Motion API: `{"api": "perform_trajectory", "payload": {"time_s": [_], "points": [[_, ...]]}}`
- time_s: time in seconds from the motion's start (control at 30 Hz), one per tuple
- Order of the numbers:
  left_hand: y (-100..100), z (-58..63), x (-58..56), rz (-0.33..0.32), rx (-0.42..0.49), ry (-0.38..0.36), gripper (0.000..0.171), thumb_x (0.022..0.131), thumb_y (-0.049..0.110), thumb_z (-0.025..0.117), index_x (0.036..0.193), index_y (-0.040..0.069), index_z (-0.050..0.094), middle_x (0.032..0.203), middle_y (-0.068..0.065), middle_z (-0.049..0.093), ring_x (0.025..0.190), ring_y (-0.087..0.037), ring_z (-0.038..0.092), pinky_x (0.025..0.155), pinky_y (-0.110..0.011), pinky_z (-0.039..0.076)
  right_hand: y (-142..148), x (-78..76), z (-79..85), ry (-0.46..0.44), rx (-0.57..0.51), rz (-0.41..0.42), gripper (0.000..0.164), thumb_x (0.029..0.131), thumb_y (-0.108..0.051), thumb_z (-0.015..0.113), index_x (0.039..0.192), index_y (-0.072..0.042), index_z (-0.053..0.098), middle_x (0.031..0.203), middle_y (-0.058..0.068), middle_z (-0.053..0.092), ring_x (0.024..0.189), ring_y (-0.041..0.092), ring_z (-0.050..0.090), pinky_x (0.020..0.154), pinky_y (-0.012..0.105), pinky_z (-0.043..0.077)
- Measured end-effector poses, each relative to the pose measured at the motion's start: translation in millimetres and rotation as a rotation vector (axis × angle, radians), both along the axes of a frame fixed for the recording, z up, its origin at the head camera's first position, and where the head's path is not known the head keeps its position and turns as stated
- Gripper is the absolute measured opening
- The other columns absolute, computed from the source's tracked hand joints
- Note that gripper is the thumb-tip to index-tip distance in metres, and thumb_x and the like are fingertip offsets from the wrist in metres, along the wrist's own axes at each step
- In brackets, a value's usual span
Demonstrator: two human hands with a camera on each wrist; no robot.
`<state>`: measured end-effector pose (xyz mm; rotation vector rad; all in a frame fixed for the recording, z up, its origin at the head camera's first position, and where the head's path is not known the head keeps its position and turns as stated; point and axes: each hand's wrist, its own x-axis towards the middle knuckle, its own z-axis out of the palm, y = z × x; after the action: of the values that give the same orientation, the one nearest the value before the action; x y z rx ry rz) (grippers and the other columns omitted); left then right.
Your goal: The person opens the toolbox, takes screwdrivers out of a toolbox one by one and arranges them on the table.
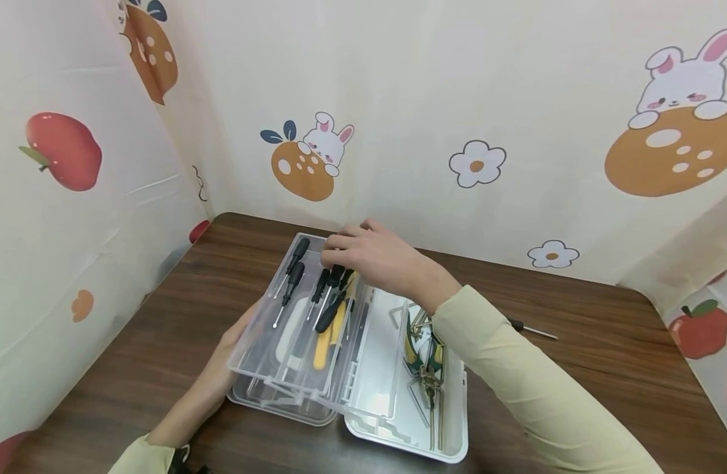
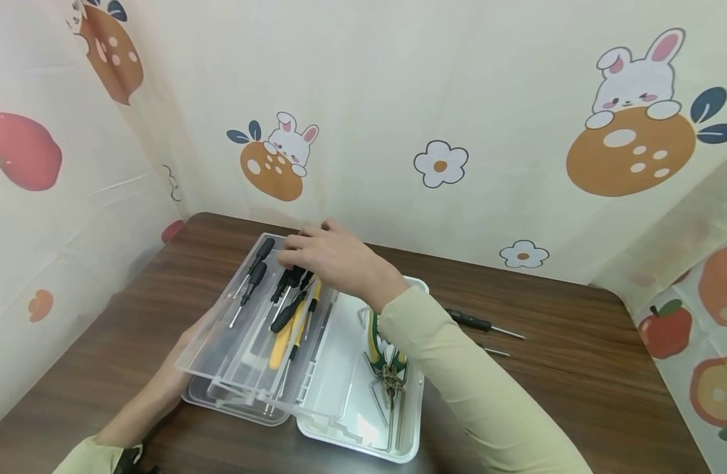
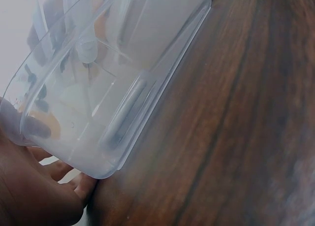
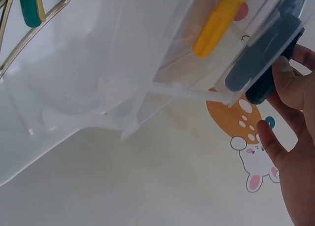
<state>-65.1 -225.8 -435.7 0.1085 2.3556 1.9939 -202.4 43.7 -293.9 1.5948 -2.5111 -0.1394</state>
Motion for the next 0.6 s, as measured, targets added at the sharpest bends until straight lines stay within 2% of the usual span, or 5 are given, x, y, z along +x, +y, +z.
{"api": "perform_trajectory", "payload": {"time_s": [0.13, 0.2, 0.37, 0.5, 0.6], "points": [[0.6, -0.3, -0.4, -0.010, -0.001, 0.016, 0.055, 0.114, 0.033, 0.039, 0.166, 0.017, 0.031, 0.172, -0.011, 0.029, 0.147, 0.006, 0.032, 0.107, -0.001, 0.029, 10.4, 0.1, 4.2, -0.027, -0.019, -0.016, 0.054, 0.100, 0.011, 0.054, 0.132, -0.031, 0.066, 0.143, -0.009, 0.063, 0.134, 0.020, 0.054, 0.111, 0.041, 0.045], [0.7, -0.1, -0.8, -0.012, 0.000, 0.023, 0.055, 0.114, 0.033, 0.040, 0.165, 0.018, 0.031, 0.172, -0.011, 0.029, 0.140, 0.015, 0.034, 0.107, -0.001, 0.029, 17.3, 0.1, 5.7, -0.044, -0.032, -0.014, 0.055, 0.099, 0.014, 0.053, 0.133, -0.028, 0.065, 0.143, -0.007, 0.062, 0.133, 0.022, 0.054, 0.112, 0.042, 0.045], [-0.1, 0.5, -0.7, -0.014, -0.009, 0.023, 0.055, 0.114, 0.033, 0.040, 0.166, 0.019, 0.031, 0.173, -0.010, 0.028, 0.138, 0.017, 0.033, 0.106, 0.000, 0.028, 38.9, -1.6, 5.7, -0.064, -0.094, -0.010, 0.056, 0.096, 0.019, 0.052, 0.129, -0.023, 0.065, 0.135, -0.005, 0.064, 0.126, 0.022, 0.056, 0.110, 0.039, 0.049], [-0.6, 0.7, 0.0, -0.012, -0.005, 0.021, 0.055, 0.114, 0.032, 0.040, 0.166, 0.018, 0.031, 0.172, -0.012, 0.028, 0.137, 0.019, 0.033, 0.106, -0.001, 0.029, 60.1, -3.2, 3.7, -0.062, -0.154, -0.010, 0.044, 0.095, 0.014, 0.062, 0.123, -0.021, 0.067, 0.125, -0.005, 0.066, 0.118, 0.020, 0.058, 0.106, 0.034, 0.051], [-0.3, 0.9, 0.8, -0.009, 0.002, 0.016, 0.056, 0.113, 0.031, 0.040, 0.166, 0.016, 0.030, 0.172, -0.013, 0.028, 0.135, 0.021, 0.034, 0.105, -0.001, 0.029, 78.6, -2.8, 1.8, -0.082, -0.192, -0.036, 0.040, 0.094, 0.008, 0.070, 0.122, -0.020, 0.066, 0.123, -0.005, 0.065, 0.117, 0.020, 0.058, 0.105, 0.036, 0.052]]}}
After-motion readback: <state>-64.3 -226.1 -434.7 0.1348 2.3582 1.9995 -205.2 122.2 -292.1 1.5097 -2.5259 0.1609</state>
